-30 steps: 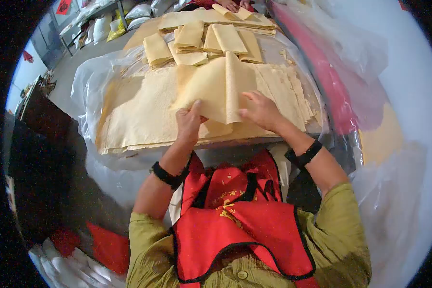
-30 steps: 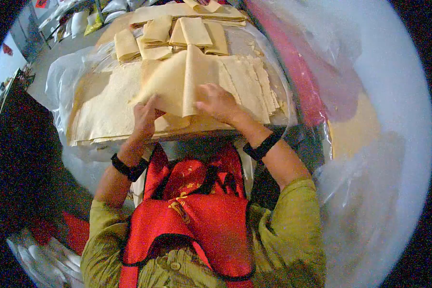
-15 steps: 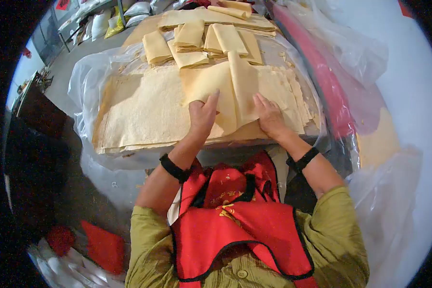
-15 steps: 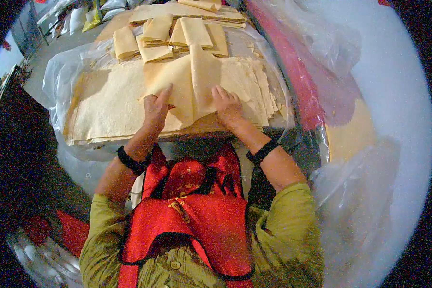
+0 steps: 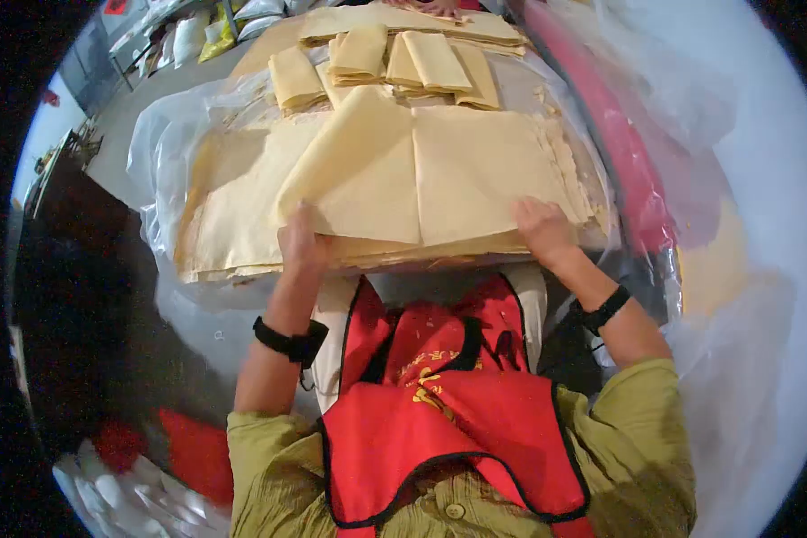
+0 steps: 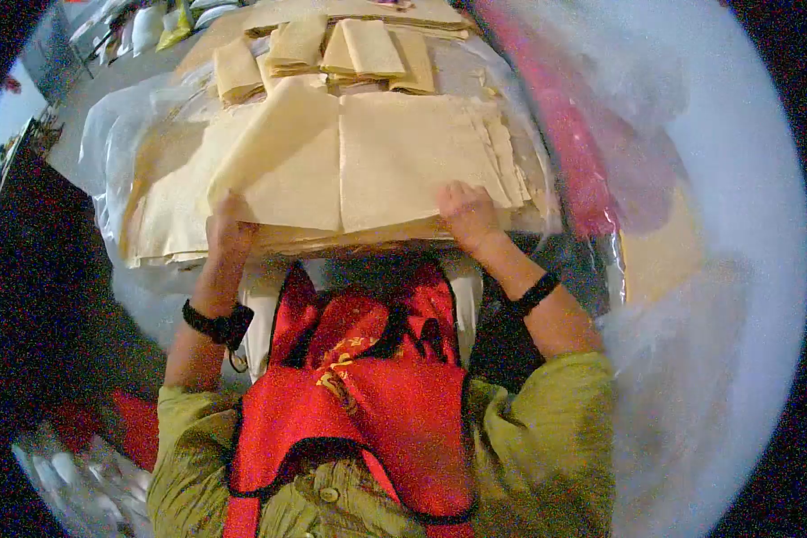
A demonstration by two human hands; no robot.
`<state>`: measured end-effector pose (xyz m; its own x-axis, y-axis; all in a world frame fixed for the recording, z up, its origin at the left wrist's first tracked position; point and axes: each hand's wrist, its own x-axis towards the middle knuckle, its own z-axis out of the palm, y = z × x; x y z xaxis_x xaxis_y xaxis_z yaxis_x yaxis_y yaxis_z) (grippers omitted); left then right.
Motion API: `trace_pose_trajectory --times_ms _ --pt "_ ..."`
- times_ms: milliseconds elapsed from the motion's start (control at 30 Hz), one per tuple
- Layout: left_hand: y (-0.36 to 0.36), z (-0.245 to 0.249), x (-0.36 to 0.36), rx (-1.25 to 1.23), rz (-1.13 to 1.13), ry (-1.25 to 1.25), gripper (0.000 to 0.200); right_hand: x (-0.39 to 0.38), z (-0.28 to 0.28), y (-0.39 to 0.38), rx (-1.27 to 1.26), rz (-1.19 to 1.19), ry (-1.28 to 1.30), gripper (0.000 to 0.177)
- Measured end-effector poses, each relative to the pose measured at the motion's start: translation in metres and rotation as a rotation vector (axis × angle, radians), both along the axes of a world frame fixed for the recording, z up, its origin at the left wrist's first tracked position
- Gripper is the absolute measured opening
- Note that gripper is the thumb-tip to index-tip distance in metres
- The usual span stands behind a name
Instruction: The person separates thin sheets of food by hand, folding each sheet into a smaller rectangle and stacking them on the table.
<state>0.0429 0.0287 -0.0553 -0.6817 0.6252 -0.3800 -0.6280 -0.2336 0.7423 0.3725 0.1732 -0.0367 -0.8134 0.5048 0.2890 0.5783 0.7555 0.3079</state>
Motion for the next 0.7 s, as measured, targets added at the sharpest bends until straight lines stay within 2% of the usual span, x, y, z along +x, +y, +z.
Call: trace_pose_trajectory --times_ms 67,167,200,267,300,367,400,500,533,567,633,667,700 --pt "-0.005 -0.013 -0.010 -0.060 -0.102 0.088 0.034 -0.002 0.003 0.001 0.002 0.028 -0.002 0.011" --pt "-0.012 -0.002 -0.003 -0.038 -0.154 0.123 0.033 -0.014 0.053 -0.012 -0.401 -0.169 -0.391 0.020" --pt "-0.014 0.003 -0.001 -0.013 -0.155 0.120 0.033 -0.020 0.062 -0.014 -0.455 -0.085 -0.278 0.026" --pt "-0.007 0.003 -0.016 0.199 -0.198 0.023 0.033 -0.040 0.071 -0.014 -0.559 0.091 -0.055 0.037" --pt "-0.002 0.004 -0.024 0.308 -0.215 -0.024 0.033 -0.053 0.067 -0.015 -0.576 0.142 0.026 0.038" --pt "0.014 0.009 -0.038 0.364 -0.140 -0.006 0.032 -0.075 0.048 -0.013 -0.612 0.249 0.186 0.041" --pt "0.016 0.011 -0.042 0.391 -0.098 0.005 0.031 -0.080 0.038 -0.011 -0.604 0.238 0.157 0.040" --pt "0.004 0.066 -0.002 0.253 0.081 0.495 0.022 -0.100 0.018 -0.018 -0.541 0.239 0.080 0.038" --pt "0.001 0.066 0.004 0.335 0.129 0.603 0.014 -0.101 0.021 -0.021 -0.487 0.249 0.054 0.037" --pt "-0.007 0.063 0.001 0.265 0.131 0.546 0.014 -0.101 0.022 -0.023 -0.430 0.248 0.031 0.036" --pt "-0.017 0.049 -0.011 0.137 0.105 0.425 0.014 -0.100 0.020 -0.024 -0.474 0.252 0.117 0.033" --pt "-0.016 0.006 -0.043 -0.060 0.036 0.601 0.016 -0.098 0.020 -0.023 -0.494 0.243 0.160 0.031" --pt "-0.026 0.004 -0.050 -0.228 -0.014 0.798 0.017 -0.099 0.021 -0.023 -0.543 0.209 0.234 0.028"
